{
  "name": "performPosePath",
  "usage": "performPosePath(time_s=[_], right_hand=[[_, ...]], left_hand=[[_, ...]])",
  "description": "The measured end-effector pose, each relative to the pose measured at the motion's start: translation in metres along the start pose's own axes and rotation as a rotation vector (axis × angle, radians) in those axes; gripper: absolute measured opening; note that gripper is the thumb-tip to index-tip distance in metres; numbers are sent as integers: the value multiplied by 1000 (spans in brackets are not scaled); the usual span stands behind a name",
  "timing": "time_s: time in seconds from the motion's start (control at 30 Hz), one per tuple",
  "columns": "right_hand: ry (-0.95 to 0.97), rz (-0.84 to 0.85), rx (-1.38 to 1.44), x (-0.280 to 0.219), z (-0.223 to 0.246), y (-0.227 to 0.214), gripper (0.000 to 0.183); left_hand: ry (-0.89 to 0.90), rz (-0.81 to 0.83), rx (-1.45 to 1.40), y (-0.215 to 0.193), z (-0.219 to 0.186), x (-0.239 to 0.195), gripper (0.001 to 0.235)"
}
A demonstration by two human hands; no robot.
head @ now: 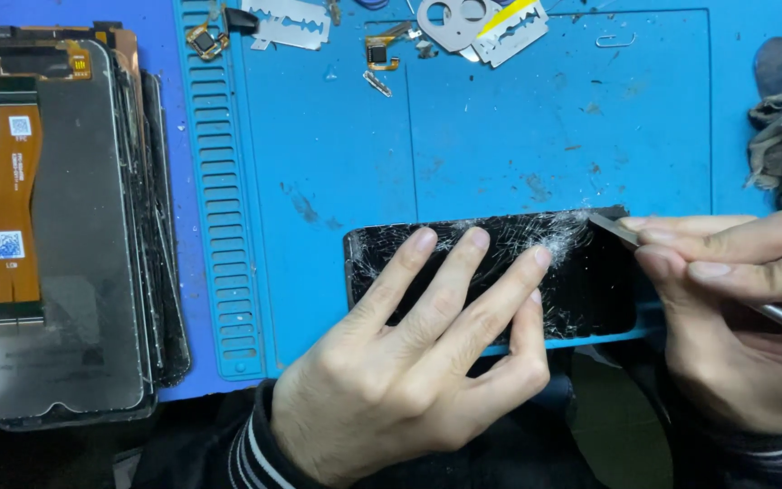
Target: Scraping adhesive and cleaning glass from a cracked phone screen using specialized tools.
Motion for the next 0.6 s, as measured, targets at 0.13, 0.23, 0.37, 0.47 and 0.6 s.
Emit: performPosePath(time_s=[0.13, 0.23, 0.37, 0.47, 0.6], right_hand=[[65, 9, -7, 3, 3, 4, 34], [33, -10, 4, -2, -4, 1, 22], [58, 21, -33, 3, 2, 2, 32], [68, -11, -3, 6, 6, 1, 42], [43, -68, 47, 18, 26, -7, 36]], left_hand=[[-7, -4, -8, -1, 1, -1, 5], [-3, -11, -5, 0, 1, -1, 5], [-5, -17, -12, -1, 1, -2, 5], [13, -20, -3, -3, -1, 0, 6], [-19, -59, -83, -14, -5, 8, 5]])
Point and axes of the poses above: each hand's wrist, its own x-axis towards the middle knuckle, its own y-axis out of the palm, z = x × y, the point moved 6 cm from there along x, towards the middle knuckle, and after that the axes turned 2 degrees about x, right-handed, at the moved point
